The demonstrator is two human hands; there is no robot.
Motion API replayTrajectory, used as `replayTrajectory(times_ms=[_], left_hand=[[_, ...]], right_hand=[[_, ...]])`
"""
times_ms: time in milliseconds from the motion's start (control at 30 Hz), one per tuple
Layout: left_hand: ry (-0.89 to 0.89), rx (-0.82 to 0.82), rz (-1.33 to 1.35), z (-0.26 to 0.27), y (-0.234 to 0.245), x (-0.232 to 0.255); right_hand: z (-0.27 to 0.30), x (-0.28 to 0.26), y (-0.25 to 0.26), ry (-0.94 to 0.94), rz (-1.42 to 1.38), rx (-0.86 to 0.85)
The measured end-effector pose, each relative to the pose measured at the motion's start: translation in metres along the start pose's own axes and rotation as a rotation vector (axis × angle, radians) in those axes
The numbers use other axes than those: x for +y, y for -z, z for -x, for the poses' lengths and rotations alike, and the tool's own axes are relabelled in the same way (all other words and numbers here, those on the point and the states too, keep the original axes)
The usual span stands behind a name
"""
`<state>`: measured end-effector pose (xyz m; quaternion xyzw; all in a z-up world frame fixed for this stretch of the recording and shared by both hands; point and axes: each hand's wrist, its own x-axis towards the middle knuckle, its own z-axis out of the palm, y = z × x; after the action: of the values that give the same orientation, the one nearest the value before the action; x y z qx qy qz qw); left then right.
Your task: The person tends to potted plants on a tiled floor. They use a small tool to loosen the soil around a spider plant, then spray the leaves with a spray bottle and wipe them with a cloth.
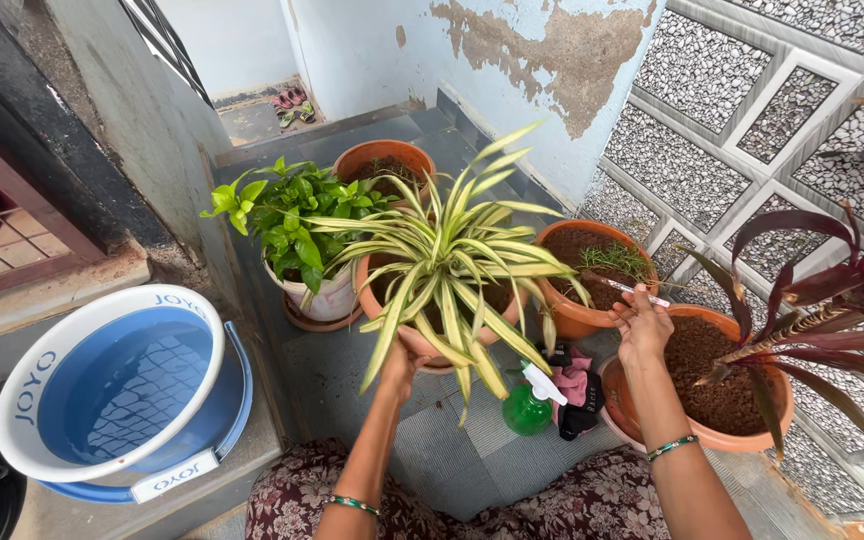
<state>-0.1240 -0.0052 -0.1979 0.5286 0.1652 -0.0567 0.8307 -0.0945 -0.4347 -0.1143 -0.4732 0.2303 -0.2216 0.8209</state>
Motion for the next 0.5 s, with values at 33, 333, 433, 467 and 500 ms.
replayTrajectory(times_ms=[33,333,433,467,500], left_hand=[[0.037,-0.005,-0.045,-0.01,0.017,0.014],[0.14,-0.276,-0.275,-0.103,0.087,0.095],[0.13,-0.156,-0.421,-0.094,0.076,0.101],[0.122,-0.075,-0.5,-0.083,0.068,0.106],[-0.143,0.151,-0.876,-0.065,0.06,0.111]], right_hand=[[0.001,0.002,-0.004,-0.007,-0.006,-0.009],[0.0,0.017,-0.028,-0.067,-0.034,-0.051],[0.0,0.016,-0.029,-0.072,-0.047,-0.063],[0.001,0.015,-0.03,-0.07,-0.052,-0.068],[0.002,0.015,-0.03,-0.068,-0.056,-0.073]])
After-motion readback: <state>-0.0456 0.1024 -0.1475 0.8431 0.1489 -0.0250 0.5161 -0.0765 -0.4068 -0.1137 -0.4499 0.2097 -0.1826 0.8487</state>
